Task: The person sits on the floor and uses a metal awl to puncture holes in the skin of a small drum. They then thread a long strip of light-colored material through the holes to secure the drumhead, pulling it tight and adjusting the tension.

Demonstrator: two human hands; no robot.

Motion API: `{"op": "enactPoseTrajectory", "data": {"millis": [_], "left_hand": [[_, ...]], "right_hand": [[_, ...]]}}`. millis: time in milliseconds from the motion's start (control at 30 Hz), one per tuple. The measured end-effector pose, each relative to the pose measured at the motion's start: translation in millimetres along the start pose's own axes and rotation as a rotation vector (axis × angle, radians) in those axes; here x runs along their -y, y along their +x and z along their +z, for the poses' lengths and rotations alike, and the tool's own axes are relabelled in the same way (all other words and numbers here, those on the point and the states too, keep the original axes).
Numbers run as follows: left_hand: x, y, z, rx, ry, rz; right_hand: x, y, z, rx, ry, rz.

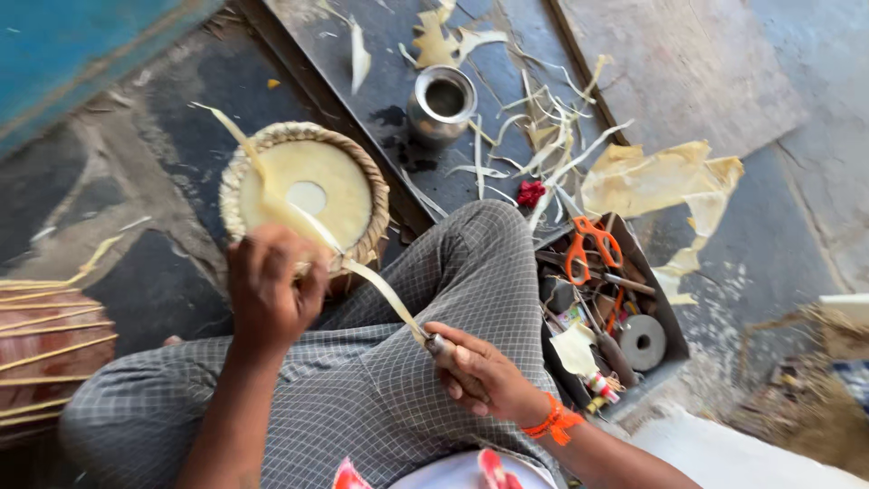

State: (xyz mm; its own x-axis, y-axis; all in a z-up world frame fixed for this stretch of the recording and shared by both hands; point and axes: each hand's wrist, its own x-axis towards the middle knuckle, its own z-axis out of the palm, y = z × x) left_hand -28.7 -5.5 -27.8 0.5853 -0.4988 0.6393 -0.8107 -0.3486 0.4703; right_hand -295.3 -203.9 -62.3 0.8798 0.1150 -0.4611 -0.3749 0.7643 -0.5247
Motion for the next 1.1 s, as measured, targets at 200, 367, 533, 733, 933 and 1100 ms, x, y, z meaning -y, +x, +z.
{"op": "enactPoseTrajectory", "data": {"millis": [200, 367, 533, 733, 933, 1100], "left_hand": [[-10.3, 26.5, 12.6, 0.083, 0.251, -0.252], [-20.0, 25.6, 24.7, -0.026, -0.137, -0.026], [-45.5, 14.8, 4.6, 0.015, -0.038, 0.143], [-52.8, 14.5, -1.7, -0.028, -0.003, 0.144], [-54.4, 4.2, 12.2, -0.118, -0.025, 0.009], [-85.9, -17.3, 11.4, -0.181, -0.192, -0.2]], "right_hand": [[29.2, -0.3, -6.5, 0.103, -0.51, -0.138], [79.1, 42.5, 4.0, -0.162, -0.579, -0.404], [88.5, 79.6, 46.9, 0.053, -0.658, -0.432], [77.4, 70.7, 61.8, -0.006, -0.65, -0.428], [78.0, 17.1, 51.0, -0.012, -0.649, -0.311], [76.9, -2.6, 57.3, 0.086, -0.589, -0.5]]}}
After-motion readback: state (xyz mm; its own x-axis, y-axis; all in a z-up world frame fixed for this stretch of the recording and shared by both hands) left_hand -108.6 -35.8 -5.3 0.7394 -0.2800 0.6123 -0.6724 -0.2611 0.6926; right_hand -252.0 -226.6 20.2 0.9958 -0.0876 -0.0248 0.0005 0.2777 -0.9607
